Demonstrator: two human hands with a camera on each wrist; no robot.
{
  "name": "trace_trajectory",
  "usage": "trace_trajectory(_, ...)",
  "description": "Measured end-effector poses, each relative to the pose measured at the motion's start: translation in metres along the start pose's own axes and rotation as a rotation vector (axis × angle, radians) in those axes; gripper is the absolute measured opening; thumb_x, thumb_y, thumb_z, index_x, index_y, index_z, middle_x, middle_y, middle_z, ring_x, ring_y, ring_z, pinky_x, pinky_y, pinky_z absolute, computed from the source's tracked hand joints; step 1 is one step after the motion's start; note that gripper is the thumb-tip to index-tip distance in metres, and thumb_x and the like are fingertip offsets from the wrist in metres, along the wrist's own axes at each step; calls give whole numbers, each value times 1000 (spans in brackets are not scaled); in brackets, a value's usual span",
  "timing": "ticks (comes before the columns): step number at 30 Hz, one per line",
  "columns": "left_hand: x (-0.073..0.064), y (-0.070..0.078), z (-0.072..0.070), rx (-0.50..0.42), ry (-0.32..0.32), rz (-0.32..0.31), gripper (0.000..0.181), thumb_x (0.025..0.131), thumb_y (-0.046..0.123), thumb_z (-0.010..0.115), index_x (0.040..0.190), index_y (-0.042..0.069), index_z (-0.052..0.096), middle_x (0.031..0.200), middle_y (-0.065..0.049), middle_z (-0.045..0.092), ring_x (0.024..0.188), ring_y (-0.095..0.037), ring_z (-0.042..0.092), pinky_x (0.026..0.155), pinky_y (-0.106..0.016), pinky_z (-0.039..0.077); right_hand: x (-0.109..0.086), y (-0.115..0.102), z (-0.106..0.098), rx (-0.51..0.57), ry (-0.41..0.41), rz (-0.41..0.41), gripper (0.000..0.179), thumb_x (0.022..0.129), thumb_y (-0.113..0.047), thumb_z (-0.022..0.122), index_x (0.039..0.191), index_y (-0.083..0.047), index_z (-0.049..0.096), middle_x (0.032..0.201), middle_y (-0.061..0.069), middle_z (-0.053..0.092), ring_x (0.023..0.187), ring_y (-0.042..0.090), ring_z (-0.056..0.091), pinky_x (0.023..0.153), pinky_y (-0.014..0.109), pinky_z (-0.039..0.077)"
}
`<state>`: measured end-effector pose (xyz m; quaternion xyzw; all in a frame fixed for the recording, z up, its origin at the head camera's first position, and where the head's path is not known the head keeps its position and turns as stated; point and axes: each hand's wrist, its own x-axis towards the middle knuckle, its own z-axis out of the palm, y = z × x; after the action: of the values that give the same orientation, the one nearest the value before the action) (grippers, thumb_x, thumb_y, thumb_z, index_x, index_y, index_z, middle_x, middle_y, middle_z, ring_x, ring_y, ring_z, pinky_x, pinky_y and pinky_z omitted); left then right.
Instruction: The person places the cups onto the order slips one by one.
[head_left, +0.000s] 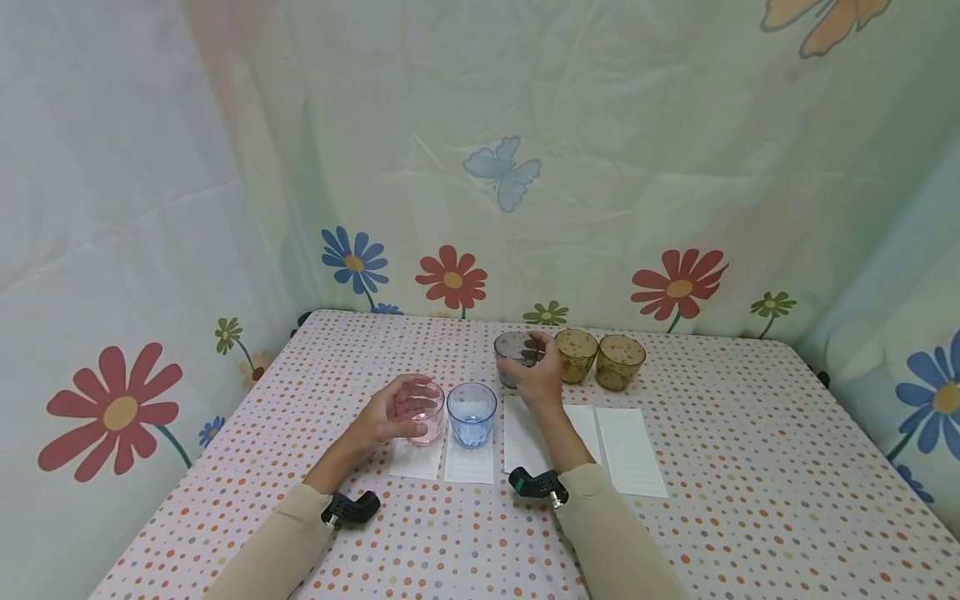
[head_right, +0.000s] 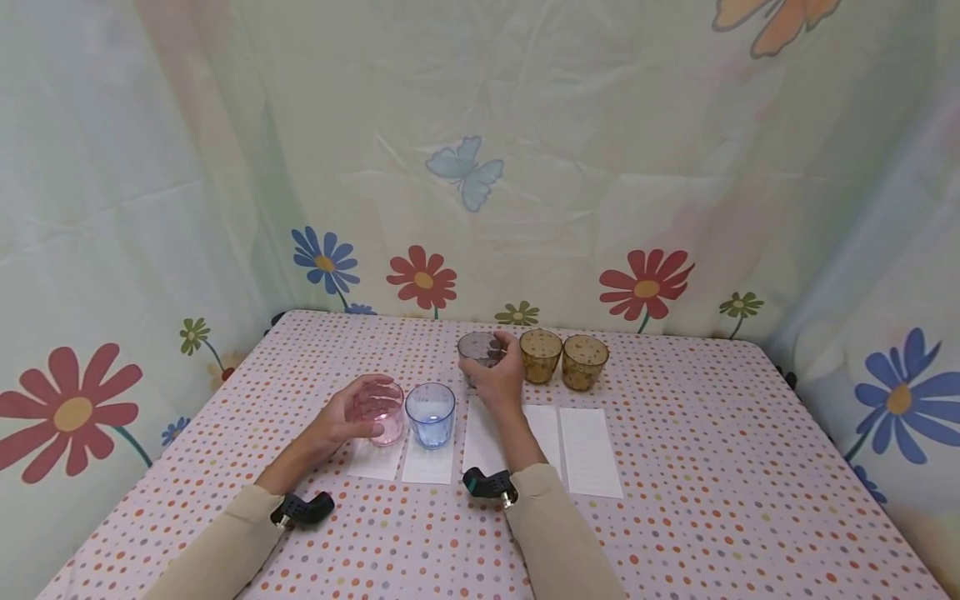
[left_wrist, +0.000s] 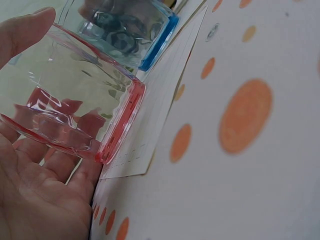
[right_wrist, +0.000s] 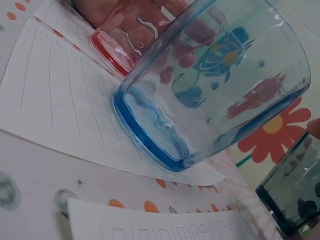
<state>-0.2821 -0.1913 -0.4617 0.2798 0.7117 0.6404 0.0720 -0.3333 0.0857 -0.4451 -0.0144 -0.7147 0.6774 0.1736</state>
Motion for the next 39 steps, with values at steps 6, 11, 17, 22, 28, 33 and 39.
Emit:
trace_trajectory(6,1,0,0,-8,-9,11,76,85,9,76,149,-3,37,143,-26,53,133,-45,51,109,-44,49,0,-1,-1,14,3,-5,73,76,-5,82,139,-4,46,136,22,50,122,31,49,107,45,44)
trace_trajectory(11,0,1,0,-9,-15,16,76,85,8,76,149,-5,36,142,-27,53,133,-46,51,109,-45,49,1,0,-2,17,1,-9,74,75,-4,81,140,-2,46,137,22,51,120,30,49,105,44,45)
trace_trajectory(17,-1,2,0,-2,-10,2,76,85,7,76,149,-2,37,143,-26,52,134,-46,51,108,-44,49,1,0,-3,22,-3,-21,75,73,-2,81,140,-2,46,132,19,52,119,31,50,103,45,46)
trace_trajectory(22,0,2,0,-12,-6,2,76,84,6,76,149,-2,38,144,-27,52,134,-46,50,109,-46,48,0,-1,-5,35,-13,-23,76,72,-2,82,140,-1,47,131,16,52,118,30,50,103,45,47)
trace_trajectory(28,1,1,0,-14,-8,-2,76,84,6,76,149,-2,37,144,-27,52,134,-46,50,108,-44,49,-1,-4,-8,85,-23,-51,72,72,2,80,137,-2,49,131,18,53,119,31,50,102,45,47)
trace_trajectory(33,1,1,0,-16,-11,2,75,85,7,76,148,-2,38,143,-26,52,133,-46,51,108,-41,50,-1,-4,-9,71,-26,-53,71,72,1,80,136,-3,50,132,19,54,119,30,51,101,44,49)
trace_trajectory(39,1,1,0,-13,-15,8,75,85,9,76,148,-2,37,142,-26,52,132,-46,52,108,-43,49,-4,-5,-12,61,-20,-43,72,72,-1,81,137,-3,50,127,15,56,115,28,52,96,42,52)
